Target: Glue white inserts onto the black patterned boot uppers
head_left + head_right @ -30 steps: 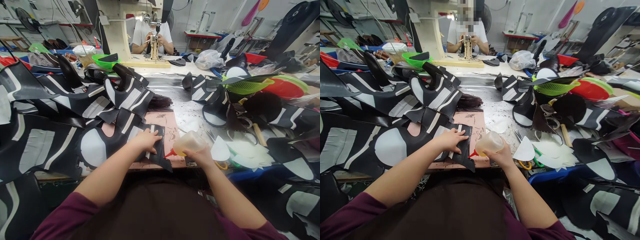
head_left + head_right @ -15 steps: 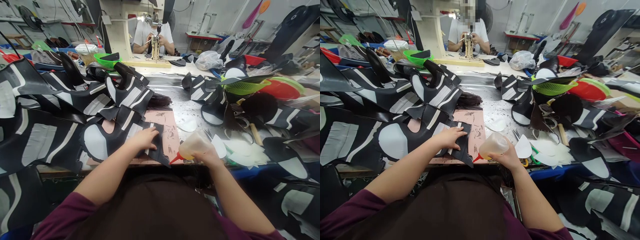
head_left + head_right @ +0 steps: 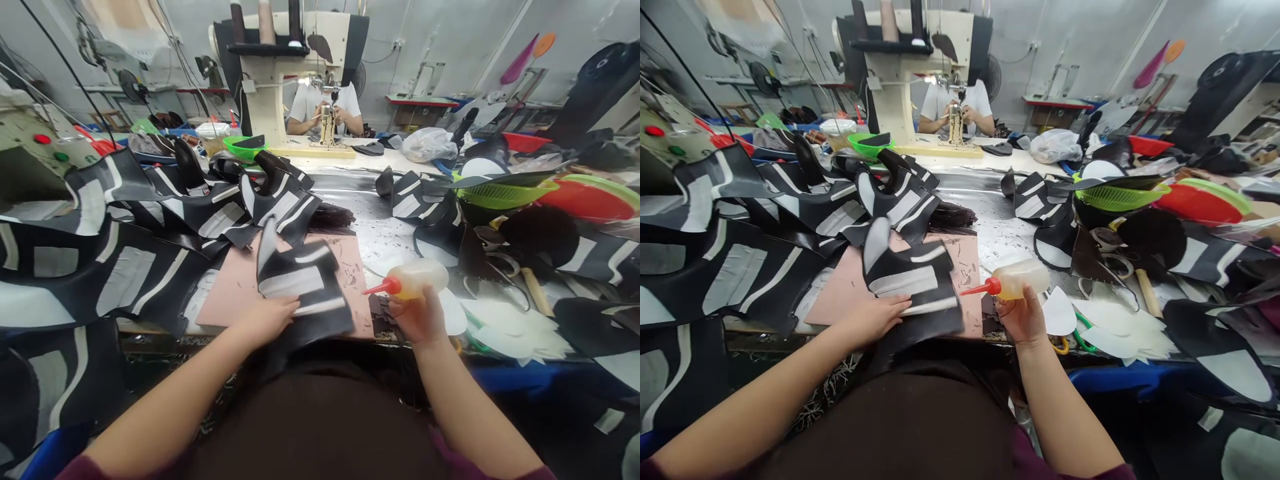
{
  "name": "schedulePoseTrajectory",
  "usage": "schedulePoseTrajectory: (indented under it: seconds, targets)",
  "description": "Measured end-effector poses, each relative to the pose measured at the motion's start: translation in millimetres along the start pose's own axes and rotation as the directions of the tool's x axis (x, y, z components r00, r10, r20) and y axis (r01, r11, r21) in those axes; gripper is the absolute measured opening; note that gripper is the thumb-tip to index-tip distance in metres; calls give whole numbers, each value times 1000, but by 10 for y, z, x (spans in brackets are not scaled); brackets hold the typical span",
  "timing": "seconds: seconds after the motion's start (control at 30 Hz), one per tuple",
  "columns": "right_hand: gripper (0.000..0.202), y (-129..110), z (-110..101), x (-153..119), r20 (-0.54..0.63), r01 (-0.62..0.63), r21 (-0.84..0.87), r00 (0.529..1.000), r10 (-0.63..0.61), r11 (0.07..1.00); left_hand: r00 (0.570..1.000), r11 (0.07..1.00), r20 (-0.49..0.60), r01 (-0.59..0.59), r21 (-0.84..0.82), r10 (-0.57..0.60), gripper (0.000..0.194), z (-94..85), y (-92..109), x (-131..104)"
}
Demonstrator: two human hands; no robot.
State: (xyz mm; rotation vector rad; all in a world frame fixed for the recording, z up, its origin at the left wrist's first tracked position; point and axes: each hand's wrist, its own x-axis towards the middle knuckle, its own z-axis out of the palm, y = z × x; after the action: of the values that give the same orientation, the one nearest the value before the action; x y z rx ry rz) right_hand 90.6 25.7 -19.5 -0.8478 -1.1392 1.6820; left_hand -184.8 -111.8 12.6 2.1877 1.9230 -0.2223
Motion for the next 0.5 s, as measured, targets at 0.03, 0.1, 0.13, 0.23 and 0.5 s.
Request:
schedulePoseTrajectory:
  seconds: [0.03, 0.1, 0.13, 0.23, 0.5]
  targets:
    - [51, -23, 14, 8, 8, 20, -10, 1000, -20, 1000, 999, 999, 20, -37, -6, 38, 35, -27, -139, -93]
    - [50, -55, 24, 14, 16, 44, -12, 999, -44, 999, 1000, 999, 18, -3, 37, 3, 40, -105, -380, -277]
    - [50, -60, 23, 11, 19, 48, -7, 999, -48, 999, 997, 993, -19, 70, 91, -68, 42, -148, -458, -352]
    - [48, -37, 13, -5, 23, 27, 35, 999, -28, 999, 949, 930, -187, 293, 223, -254, 42, -238, -453, -424]
    - [43, 64, -29, 14, 49, -9, 97, 999, 4, 995, 945, 945, -305, 204, 256, -121, 66, -214, 22, 306]
